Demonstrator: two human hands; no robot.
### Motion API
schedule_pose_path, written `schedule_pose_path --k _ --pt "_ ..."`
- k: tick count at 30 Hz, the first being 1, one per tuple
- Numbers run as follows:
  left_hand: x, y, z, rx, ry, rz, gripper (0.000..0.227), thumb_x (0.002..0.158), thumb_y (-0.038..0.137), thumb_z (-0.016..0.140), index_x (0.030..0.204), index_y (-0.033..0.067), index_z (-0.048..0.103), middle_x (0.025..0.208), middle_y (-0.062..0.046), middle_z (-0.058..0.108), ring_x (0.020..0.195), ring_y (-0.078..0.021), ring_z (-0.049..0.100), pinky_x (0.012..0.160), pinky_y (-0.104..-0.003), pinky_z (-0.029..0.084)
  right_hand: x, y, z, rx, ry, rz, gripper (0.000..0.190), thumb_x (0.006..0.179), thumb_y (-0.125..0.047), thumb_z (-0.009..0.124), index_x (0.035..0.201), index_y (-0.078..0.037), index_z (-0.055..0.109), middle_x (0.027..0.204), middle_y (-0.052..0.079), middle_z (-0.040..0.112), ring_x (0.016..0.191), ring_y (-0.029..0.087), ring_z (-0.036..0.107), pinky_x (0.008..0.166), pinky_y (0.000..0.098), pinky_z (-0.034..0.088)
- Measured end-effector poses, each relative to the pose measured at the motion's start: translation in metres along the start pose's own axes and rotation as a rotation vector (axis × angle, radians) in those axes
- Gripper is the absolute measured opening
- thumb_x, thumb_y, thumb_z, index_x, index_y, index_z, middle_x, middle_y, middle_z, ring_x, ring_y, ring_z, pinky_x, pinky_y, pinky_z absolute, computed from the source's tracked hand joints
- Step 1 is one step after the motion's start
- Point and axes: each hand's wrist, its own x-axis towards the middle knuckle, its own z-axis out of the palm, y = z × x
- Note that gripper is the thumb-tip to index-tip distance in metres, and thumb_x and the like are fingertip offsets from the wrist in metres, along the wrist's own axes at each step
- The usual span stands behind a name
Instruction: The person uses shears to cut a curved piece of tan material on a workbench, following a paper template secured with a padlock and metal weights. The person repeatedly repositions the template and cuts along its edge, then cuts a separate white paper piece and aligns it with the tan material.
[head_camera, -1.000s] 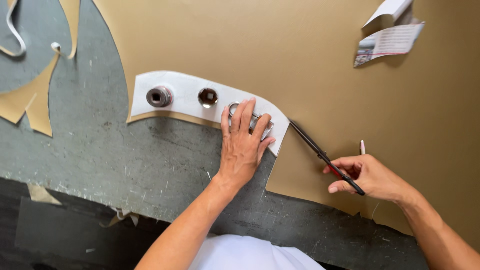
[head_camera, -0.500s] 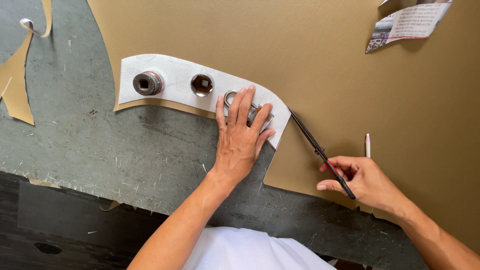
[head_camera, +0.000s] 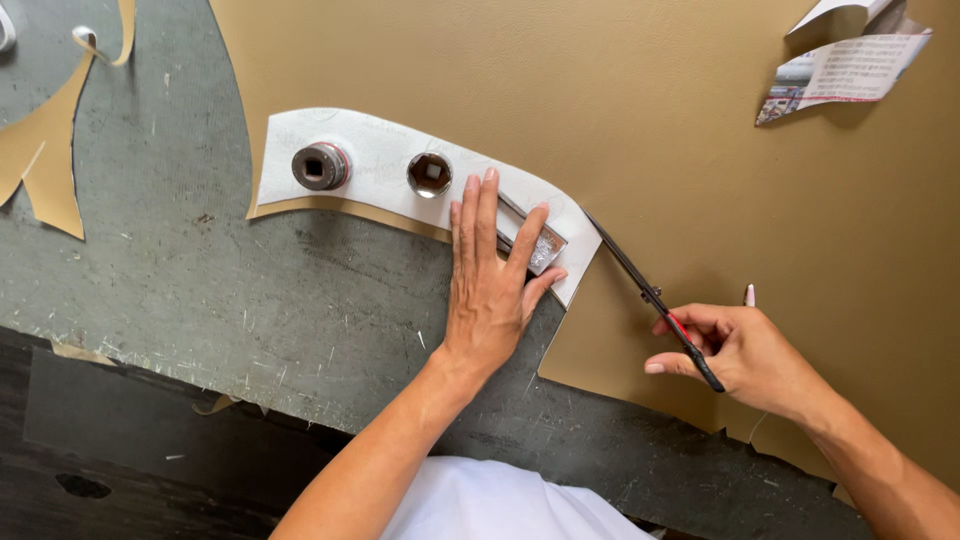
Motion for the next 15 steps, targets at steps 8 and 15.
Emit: schedule_pose_path --k 8,15 --pt "-0.002 -0.003 0.002 -0.014 -0.003 0.001 0.056 0.093 0.032 0.080 0.139 0.0108 0.057 0.166 -0.025 0.019 0.158 -0.0440 0.019 0.132 -0.060 0.018 0.011 -0.019 -0.010 -0.096 -0.013 0.052 0.051 0.066 -0.038 0.094 0.100 -0.004 0.078 0.058 -0.005 0.041 0.055 0.009 0.039 0.050 0.0310 0.032" --pt "-0.002 -0.003 0.001 -0.021 0.002 -0.006 0.055 0.090 0.032 0.081 0.136 0.0104 0.059 0.163 -0.025 0.023 0.155 -0.0441 0.022 0.131 -0.060 0.019 0.016 -0.031 -0.022 -0.183 -0.016 0.059 0.051 0.066 -0.038 0.094 0.100 -0.004 0.079 0.056 -0.002 0.043 0.054 0.011 0.038 0.049 0.0325 0.032"
